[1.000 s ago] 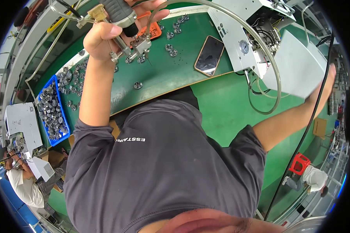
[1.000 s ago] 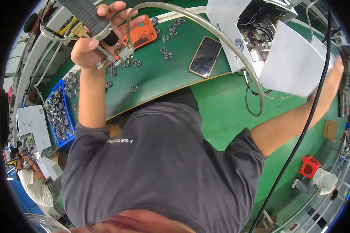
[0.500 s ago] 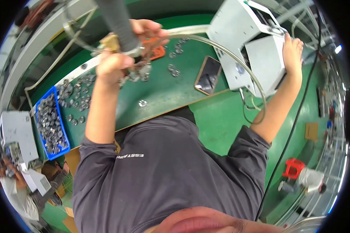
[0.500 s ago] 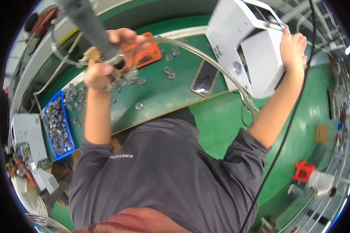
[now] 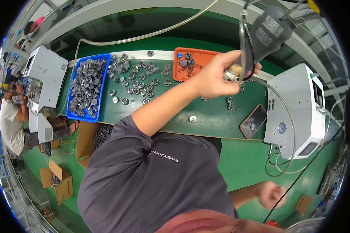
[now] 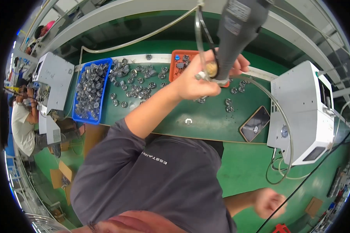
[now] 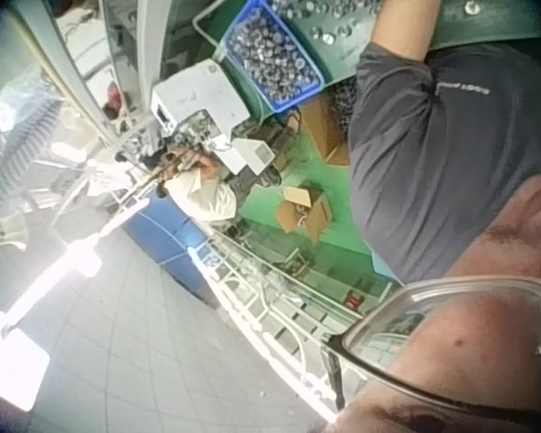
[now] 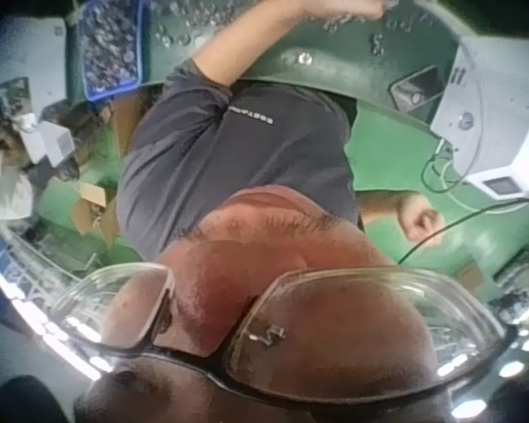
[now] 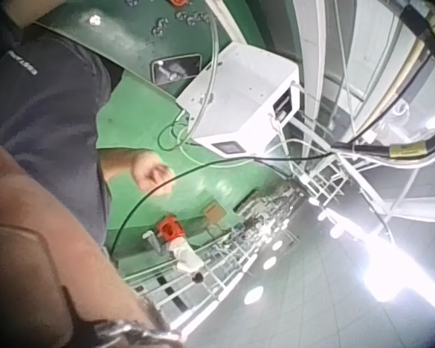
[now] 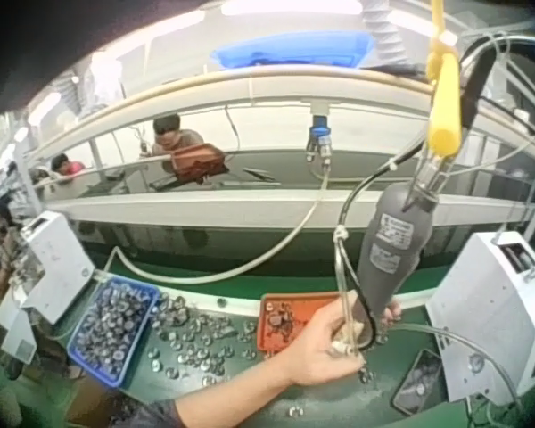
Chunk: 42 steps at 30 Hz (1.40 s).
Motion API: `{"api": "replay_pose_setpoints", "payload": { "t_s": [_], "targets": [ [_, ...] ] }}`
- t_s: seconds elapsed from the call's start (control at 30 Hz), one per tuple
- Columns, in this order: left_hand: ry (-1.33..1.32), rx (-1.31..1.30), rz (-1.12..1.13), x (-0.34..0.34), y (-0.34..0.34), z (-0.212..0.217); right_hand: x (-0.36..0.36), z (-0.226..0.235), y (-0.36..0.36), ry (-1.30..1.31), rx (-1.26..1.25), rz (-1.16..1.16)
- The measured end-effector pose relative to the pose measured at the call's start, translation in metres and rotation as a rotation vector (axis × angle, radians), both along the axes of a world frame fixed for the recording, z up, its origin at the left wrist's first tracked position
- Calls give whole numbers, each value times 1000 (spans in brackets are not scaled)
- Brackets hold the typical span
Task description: The person assembles small electronic components on a workbench using a specialized assembly tool.
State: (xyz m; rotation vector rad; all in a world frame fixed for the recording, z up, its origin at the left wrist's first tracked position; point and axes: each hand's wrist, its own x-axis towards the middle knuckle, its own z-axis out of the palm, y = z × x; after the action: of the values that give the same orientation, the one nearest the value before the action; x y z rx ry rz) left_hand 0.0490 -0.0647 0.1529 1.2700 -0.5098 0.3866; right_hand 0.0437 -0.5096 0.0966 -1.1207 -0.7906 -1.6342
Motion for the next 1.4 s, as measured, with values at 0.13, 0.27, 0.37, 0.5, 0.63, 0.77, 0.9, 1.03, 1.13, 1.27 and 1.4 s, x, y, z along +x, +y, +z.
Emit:
{"api": "replay_pose_setpoints", "payload": {
  "t_s": [0.13, 0.27, 0.37, 0.5, 0.63, 0.77, 0.9, 1.03, 1.13, 1.27, 1.4],
  "targets": [
    [-27, 8, -110, 9, -17, -1, -36, 12, 140, 367, -504, 209],
    [-182, 146, -39, 8, -32, -13, 26, 73, 256, 815, -376, 722],
    [-199, 233, 53, 6, -42, -23, 51, 99, 270, 1059, -717, 750],
    [-47, 382, 186, -14, -20, -14, 40, 134, 277, 1129, -959, 360],
    [106, 586, 288, -18, -14, -20, 43, 151, 284, 948, -1277, -156],
    [-28, 448, 438, -3, -18, -30, 57, 148, 287, 1071, -723, 474],
    [44, 465, 414, 2, -19, -22, 94, 114, 306, 818, -521, 1286],
    [-102, 624, 599, -27, -5, -19, 114, 108, 305, 878, -421, 1770],
    [-32, 667, 489, -68, 35, -23, 126, 145, 290, 798, -467, 1792],
    [115, 128, 657, -95, 59, -57, 139, 159, 290, 850, -520, 1909],
    [206, 309, 769, -77, 61, -75, 164, 153, 297, 872, -540, 1955]
  ]
}}
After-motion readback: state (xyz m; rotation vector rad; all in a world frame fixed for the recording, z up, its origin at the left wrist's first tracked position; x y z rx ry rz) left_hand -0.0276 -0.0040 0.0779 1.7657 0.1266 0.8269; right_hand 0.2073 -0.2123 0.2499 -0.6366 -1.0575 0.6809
